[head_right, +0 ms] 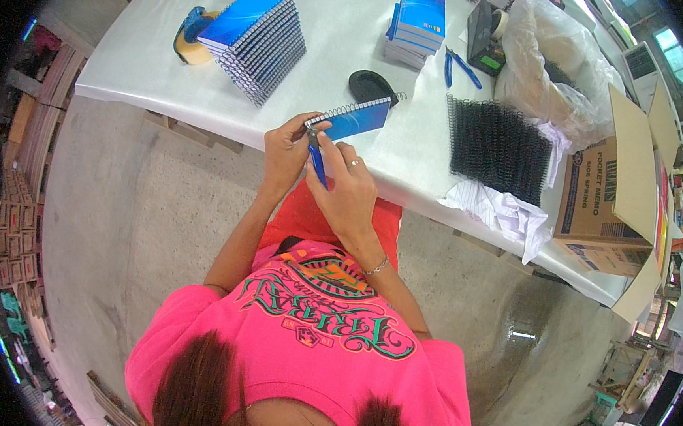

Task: The person attaches spiral wire bindings to blue notebooks using pliers. They repeatedly pick up a notebook, insert a wire, and crimp it shut before stacking the finished unit.

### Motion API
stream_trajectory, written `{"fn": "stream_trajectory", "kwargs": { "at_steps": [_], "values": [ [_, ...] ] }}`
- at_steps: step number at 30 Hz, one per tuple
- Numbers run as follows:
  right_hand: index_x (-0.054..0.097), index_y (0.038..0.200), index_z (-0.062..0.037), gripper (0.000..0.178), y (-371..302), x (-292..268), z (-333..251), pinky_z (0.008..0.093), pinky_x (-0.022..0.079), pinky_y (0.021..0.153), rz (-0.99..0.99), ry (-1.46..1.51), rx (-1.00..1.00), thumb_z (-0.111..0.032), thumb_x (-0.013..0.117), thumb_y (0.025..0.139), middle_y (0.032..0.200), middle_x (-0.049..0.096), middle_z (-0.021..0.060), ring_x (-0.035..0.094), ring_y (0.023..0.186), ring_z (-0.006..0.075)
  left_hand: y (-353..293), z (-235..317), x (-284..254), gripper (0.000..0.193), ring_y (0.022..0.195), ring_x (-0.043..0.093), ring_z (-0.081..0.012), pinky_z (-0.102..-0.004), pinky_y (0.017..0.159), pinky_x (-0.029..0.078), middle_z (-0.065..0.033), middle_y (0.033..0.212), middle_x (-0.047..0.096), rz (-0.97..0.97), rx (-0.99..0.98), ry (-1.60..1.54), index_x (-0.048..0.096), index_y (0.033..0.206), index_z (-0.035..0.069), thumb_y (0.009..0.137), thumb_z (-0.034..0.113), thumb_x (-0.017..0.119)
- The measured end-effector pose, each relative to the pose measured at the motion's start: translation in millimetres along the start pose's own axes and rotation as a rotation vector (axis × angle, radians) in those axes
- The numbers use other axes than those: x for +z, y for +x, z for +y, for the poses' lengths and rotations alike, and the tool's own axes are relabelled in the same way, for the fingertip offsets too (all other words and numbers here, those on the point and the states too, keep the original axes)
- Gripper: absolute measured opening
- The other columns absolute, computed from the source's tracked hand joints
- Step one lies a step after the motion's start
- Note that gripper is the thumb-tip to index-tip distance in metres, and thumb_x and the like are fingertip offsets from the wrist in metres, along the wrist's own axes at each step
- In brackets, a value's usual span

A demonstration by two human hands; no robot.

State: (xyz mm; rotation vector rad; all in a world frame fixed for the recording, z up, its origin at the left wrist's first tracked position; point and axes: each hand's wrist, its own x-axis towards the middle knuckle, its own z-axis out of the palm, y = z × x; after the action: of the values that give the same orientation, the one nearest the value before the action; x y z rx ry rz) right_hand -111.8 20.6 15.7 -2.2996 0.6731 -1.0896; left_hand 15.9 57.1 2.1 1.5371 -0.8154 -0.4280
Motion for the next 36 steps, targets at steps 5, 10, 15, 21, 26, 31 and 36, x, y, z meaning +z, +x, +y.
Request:
{"fn": "stream_trajectory", "kwargs": {
  "at_steps": [5, 10, 15, 21, 26, 31, 36],
  "values": [
    [0.051, 0.122, -0.0034, 0.035, 23, -20, 15, 0.0339, 0.055, 0.059, -0.537, 1.482, 0.861, -0.025, 0.060, 0.097, 0.093, 0.064, 0.0115, 0.065, 0.063, 0.0239, -3, -5, 6, 0.024, 0.073, 0.066, -0.0073, -0.0230, 0.064, 0.052, -0.0094, 0.091, 0.075, 0.042, 0.151, -0.025, 0.067, 0.112, -0.001, 0.090, -0.003, 0.058],
    [0.050, 0.121, -0.0048, 0.034, 34, -39, 19, 0.0302, 0.057, 0.067, -0.625, 1.251, 0.768, -0.030, 0.055, 0.099, 0.090, 0.063, 0.0094, 0.067, 0.073, 0.0179, 0, 10, -2, 0.020, 0.070, 0.065, -0.0065, -0.0237, 0.062, 0.052, -0.0085, 0.086, 0.075, 0.023, 0.024, 0.030, 0.068, 0.109, 0.000, 0.090, 0.002, 0.062],
    [0.051, 0.123, 0.0011, 0.037, 47, -76, 67, 0.0337, 0.051, 0.075, -0.362, 0.620, 0.552, -0.025, 0.056, 0.097, 0.092, 0.061, 0.0104, 0.063, 0.080, 0.0199, 9, 71, -52, 0.022, 0.064, 0.054, -0.0036, -0.0209, 0.056, 0.043, -0.0003, 0.071, 0.064, 0.227, -0.053, 0.084, 0.072, 0.106, 0.002, 0.089, 0.016, 0.072],
    [0.053, 0.123, 0.0005, 0.039, 58, -34, 137, 0.0478, 0.036, 0.101, 0.080, -0.291, 0.227, -0.012, 0.062, 0.088, 0.124, 0.049, 0.0273, 0.044, 0.119, 0.0430, 94, 113, -96, 0.030, 0.064, 0.051, -0.0034, -0.0191, 0.057, 0.041, 0.0004, 0.070, 0.061, 0.416, 0.272, -0.071, 0.069, 0.113, 0.000, 0.091, 0.019, 0.071],
    [0.054, 0.124, -0.0008, 0.039, 50, -17, 143, 0.0501, 0.036, 0.103, 0.148, -0.395, 0.164, -0.013, 0.063, 0.088, 0.123, 0.049, 0.0265, 0.045, 0.119, 0.0414, 147, 74, -128, 0.029, 0.061, 0.049, -0.0057, -0.0216, 0.055, 0.040, -0.0001, 0.068, 0.060, 0.468, 0.270, 0.097, 0.070, 0.108, 0.000, 0.090, 0.022, 0.071],
    [0.055, 0.124, -0.0030, 0.039, 48, -20, 143, 0.0495, 0.035, 0.103, 0.154, -0.359, 0.177, -0.014, 0.064, 0.088, 0.122, 0.050, 0.0254, 0.045, 0.119, 0.0404, 159, 41, -136, 0.039, 0.073, 0.049, -0.0107, -0.0262, 0.065, 0.043, -0.0044, 0.083, 0.057, 0.578, 0.325, 0.371, 0.068, 0.106, -0.003, 0.088, 0.032, 0.072],
    [0.056, 0.123, -0.0038, 0.038, 48, -23, 142, 0.0490, 0.035, 0.102, 0.133, -0.361, 0.187, -0.014, 0.064, 0.088, 0.122, 0.049, 0.0241, 0.046, 0.116, 0.0393, 160, 21, -132, 0.037, 0.078, 0.049, -0.0149, -0.0297, 0.072, 0.043, -0.0077, 0.087, 0.054, 0.621, 0.225, 0.205, 0.067, 0.099, -0.004, 0.089, 0.032, 0.070]
  ]
}}
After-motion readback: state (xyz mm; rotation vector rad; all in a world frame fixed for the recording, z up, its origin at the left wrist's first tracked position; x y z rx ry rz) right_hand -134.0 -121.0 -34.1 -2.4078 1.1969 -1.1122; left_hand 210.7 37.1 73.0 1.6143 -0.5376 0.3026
